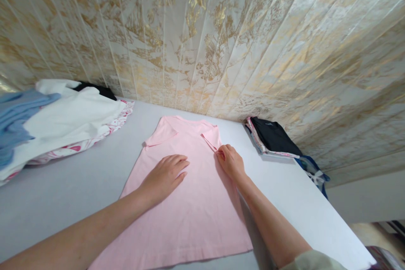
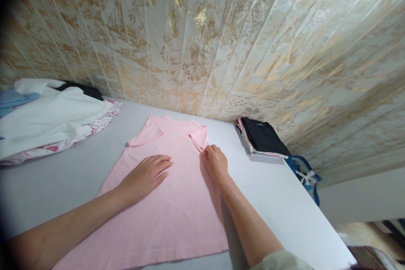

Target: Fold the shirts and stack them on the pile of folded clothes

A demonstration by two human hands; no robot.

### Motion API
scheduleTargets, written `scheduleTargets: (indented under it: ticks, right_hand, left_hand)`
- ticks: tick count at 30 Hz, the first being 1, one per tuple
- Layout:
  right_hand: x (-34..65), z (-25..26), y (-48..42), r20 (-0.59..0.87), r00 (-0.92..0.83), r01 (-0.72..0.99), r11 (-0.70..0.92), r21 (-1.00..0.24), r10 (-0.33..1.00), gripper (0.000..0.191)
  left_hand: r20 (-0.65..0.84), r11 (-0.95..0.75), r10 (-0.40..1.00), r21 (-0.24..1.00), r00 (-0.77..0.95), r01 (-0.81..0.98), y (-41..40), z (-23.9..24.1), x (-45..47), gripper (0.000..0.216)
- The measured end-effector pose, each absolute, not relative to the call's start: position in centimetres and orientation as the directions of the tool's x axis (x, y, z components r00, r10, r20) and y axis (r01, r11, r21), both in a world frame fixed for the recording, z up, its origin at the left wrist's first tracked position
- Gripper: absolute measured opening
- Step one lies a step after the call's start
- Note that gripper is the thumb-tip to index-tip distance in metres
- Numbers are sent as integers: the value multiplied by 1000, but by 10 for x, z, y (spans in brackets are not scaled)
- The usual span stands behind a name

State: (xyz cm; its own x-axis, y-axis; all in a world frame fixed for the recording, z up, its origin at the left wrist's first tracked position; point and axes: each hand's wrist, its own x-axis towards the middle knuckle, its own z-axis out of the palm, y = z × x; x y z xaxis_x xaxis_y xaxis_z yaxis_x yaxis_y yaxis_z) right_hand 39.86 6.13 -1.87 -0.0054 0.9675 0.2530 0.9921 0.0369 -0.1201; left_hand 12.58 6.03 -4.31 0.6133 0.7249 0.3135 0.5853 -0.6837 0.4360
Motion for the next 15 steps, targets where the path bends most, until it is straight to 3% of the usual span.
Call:
scheduleTargets:
  ticks: [10, 15]
  right_hand:
    - [397, -21, 58, 270, 15, 991, 22, -136, 963, 12]
    - [397, -26, 51, 295, 7, 986, 42, -160, 955, 17]
  left_hand:
    - [305, -675, 732, 444, 609, 589, 60, -44, 126, 27]
    - [227, -630, 759, 494, 610, 600, 63, -35, 127, 29]
